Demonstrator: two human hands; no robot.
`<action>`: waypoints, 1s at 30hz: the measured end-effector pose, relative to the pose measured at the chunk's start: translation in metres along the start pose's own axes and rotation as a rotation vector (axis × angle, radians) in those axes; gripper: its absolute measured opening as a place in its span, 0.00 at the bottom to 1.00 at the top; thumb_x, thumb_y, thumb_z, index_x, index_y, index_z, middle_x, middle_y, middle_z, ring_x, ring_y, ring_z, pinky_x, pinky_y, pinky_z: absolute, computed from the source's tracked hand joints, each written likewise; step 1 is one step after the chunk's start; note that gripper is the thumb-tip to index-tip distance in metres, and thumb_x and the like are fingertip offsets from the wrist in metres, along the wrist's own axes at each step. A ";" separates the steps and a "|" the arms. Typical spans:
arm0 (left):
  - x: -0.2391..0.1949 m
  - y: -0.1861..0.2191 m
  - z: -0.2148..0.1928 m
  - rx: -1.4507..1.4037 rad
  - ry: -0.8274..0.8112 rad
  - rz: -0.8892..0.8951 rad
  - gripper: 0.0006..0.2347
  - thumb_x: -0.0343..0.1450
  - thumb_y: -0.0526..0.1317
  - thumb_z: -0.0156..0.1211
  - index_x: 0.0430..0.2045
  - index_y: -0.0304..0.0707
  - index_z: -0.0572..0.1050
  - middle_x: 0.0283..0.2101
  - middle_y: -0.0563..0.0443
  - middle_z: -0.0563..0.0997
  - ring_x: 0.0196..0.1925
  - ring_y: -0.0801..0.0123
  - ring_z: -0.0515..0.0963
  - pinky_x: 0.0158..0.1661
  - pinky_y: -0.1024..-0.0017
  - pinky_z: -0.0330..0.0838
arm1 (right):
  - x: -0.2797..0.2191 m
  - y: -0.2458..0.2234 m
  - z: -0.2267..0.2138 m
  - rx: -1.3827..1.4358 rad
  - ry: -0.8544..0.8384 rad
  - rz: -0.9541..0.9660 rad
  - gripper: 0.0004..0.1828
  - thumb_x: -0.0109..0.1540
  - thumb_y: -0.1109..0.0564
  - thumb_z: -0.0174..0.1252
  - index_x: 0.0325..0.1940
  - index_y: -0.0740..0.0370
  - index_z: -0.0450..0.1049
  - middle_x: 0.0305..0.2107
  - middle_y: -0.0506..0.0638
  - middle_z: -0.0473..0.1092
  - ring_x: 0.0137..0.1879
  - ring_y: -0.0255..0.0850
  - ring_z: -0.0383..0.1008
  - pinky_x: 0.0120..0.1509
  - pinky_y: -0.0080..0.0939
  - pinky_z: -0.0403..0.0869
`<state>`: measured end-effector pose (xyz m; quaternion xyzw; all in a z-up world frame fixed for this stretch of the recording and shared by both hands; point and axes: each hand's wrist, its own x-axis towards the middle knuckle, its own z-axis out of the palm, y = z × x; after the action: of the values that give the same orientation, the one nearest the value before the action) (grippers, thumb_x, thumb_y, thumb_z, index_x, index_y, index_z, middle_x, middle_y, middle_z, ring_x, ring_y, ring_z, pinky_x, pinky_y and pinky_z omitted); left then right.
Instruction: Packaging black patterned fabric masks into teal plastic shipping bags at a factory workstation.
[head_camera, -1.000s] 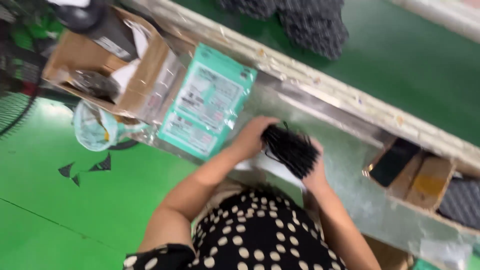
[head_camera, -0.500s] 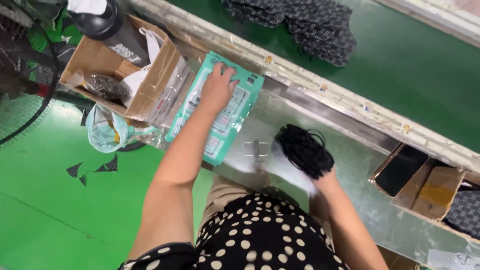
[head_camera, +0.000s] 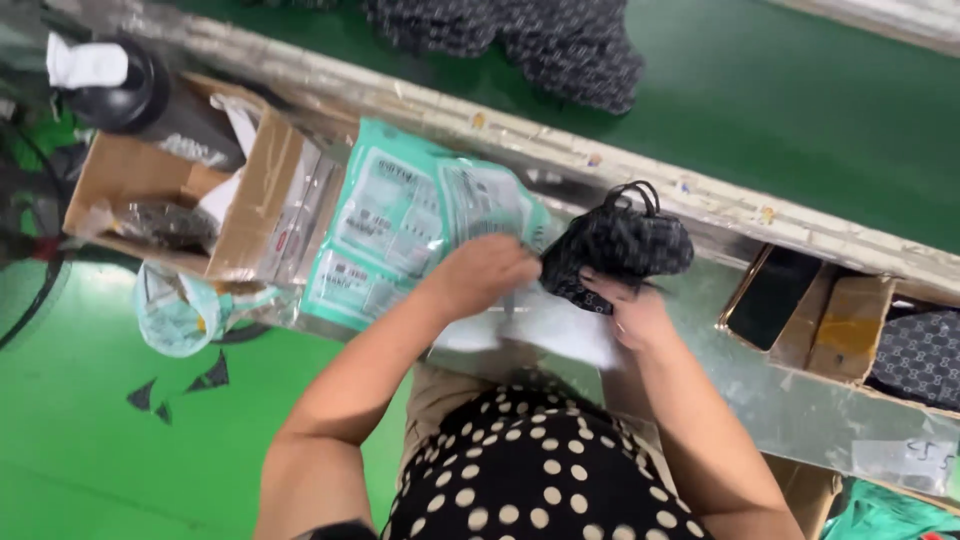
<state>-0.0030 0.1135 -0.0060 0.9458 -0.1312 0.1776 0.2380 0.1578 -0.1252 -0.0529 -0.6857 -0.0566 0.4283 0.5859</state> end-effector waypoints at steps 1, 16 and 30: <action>0.006 0.004 -0.009 0.009 0.004 0.017 0.09 0.67 0.35 0.58 0.40 0.41 0.75 0.38 0.48 0.77 0.45 0.55 0.77 0.48 0.61 0.73 | 0.006 -0.001 0.000 0.004 0.007 -0.018 0.17 0.60 0.57 0.68 0.52 0.64 0.79 0.45 0.55 0.78 0.44 0.41 0.70 0.51 0.47 0.67; 0.037 0.036 -0.032 -0.112 0.463 -0.358 0.08 0.69 0.42 0.71 0.36 0.44 0.79 0.43 0.56 0.80 0.55 0.62 0.76 0.61 0.57 0.58 | -0.027 -0.012 0.014 -0.413 -0.232 -0.418 0.15 0.57 0.63 0.66 0.48 0.64 0.76 0.39 0.49 0.75 0.46 0.38 0.74 0.52 0.40 0.75; 0.066 0.088 -0.025 -0.120 0.198 -0.137 0.03 0.69 0.37 0.62 0.33 0.45 0.76 0.42 0.56 0.79 0.54 0.62 0.76 0.63 0.51 0.55 | -0.043 -0.053 0.046 -1.243 -0.375 -0.318 0.13 0.60 0.46 0.66 0.39 0.57 0.81 0.37 0.54 0.78 0.45 0.52 0.79 0.49 0.47 0.75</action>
<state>0.0206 0.0401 0.0764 0.9145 -0.0524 0.2453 0.3173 0.1232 -0.0989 0.0165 -0.7930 -0.4941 0.3362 0.1181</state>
